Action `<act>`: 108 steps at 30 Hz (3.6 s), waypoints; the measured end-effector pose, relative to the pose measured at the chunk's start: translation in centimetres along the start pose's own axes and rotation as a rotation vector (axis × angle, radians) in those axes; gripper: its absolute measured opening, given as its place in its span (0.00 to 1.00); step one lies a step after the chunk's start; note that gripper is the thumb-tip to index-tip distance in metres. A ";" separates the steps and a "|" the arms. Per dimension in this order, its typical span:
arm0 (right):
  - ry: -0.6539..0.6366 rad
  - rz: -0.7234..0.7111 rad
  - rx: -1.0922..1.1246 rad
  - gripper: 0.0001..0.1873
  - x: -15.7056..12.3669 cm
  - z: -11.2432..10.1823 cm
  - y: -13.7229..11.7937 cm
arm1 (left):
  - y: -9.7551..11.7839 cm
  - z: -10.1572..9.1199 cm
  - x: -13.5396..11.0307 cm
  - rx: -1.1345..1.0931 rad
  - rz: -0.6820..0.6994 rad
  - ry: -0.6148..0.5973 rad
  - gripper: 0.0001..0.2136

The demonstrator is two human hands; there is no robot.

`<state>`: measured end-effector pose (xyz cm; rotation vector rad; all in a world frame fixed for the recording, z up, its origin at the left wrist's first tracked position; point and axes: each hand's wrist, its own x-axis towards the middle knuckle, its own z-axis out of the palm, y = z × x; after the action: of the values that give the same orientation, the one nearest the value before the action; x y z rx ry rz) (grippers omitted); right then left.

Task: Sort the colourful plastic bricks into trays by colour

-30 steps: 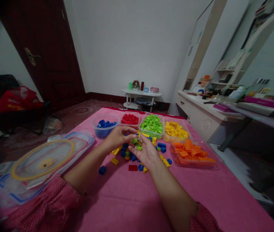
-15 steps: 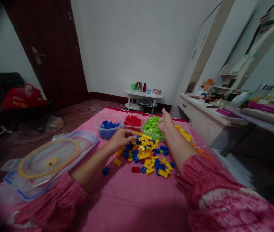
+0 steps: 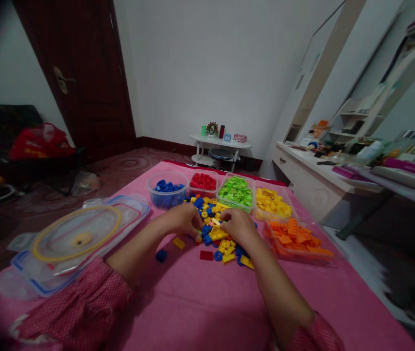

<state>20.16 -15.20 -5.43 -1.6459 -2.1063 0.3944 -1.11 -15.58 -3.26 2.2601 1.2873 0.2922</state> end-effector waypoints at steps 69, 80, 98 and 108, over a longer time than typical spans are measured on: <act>-0.193 -0.045 0.696 0.09 -2.4 -0.4 -3.5 | 1.7 3.8 2.2 -0.617 -0.071 0.232 0.26; -0.194 0.053 0.597 0.10 0.0 -1.6 -2.9 | 1.0 3.8 2.7 -0.676 -0.022 0.230 0.27; 0.175 0.071 -0.097 0.12 1.0 -0.5 0.9 | -0.6 3.6 3.0 -0.442 0.036 0.542 0.08; 0.129 0.005 -0.311 0.12 -1.0 0.1 -0.5 | -0.6 3.9 2.2 0.006 0.035 0.538 0.16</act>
<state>19.91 -16.30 -5.44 -1.7915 -2.1484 -0.0423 1.22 -14.73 -7.00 2.2925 1.4988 0.9600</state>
